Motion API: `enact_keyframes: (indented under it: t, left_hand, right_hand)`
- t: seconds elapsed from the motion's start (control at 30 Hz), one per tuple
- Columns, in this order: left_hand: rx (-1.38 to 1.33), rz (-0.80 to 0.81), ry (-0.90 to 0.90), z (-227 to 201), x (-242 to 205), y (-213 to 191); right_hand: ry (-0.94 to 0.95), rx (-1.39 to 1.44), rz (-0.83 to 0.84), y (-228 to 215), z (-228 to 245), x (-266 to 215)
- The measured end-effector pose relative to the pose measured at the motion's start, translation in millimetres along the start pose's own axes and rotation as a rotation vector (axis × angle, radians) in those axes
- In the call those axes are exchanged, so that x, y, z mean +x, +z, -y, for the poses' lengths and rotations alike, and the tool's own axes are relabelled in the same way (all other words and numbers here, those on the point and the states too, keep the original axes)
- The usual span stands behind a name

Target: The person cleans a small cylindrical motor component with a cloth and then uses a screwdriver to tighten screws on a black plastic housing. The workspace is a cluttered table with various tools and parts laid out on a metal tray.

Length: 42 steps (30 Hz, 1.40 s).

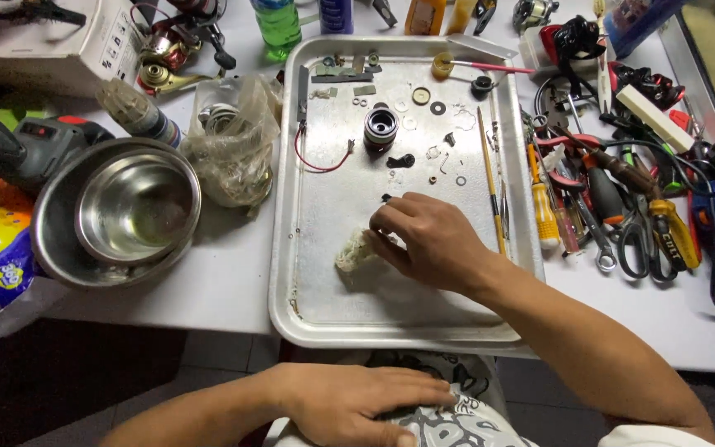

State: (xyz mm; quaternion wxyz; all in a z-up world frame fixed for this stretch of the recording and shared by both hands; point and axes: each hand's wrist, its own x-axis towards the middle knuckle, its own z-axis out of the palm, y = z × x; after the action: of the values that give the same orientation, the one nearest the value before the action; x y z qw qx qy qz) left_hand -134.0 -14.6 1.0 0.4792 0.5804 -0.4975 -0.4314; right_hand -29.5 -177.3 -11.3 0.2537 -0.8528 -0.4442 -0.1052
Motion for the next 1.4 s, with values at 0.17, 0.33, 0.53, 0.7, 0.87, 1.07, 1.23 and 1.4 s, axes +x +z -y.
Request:
enact_keyframes:
  t: [0.17,0.33,0.53,0.7,0.87,1.07,1.23,1.4]
  left_hand:
    - [-0.014,0.016,-0.303,-10,2,0]
    - [0.016,0.156,-0.408,-11,6,-3]
    - [-0.013,0.157,-0.314,-13,-5,2]
    - [0.019,-0.025,-0.206,-18,-22,10]
    - [0.033,0.005,-0.213,-16,-22,10]
    - [-0.011,0.173,-0.193,2,29,2]
    - [0.030,0.220,-0.036,22,27,0]
    - [0.003,0.187,-0.195,-15,-17,-34]
  right_hand:
    - [-0.047,0.002,-0.021,-2,4,0]
    - [-0.043,0.018,-0.005,-1,1,-2]
    - [-0.059,0.028,-0.021,-11,3,0]
    - [0.038,-0.040,-0.089,-43,-23,6]
    - [0.354,-0.412,-0.127,-101,-147,6]
    - [0.770,-0.686,0.163,-124,-212,7]
    - [0.700,-0.777,0.325,-109,-225,2]
    - [0.564,-0.957,0.225,-97,-256,-14]
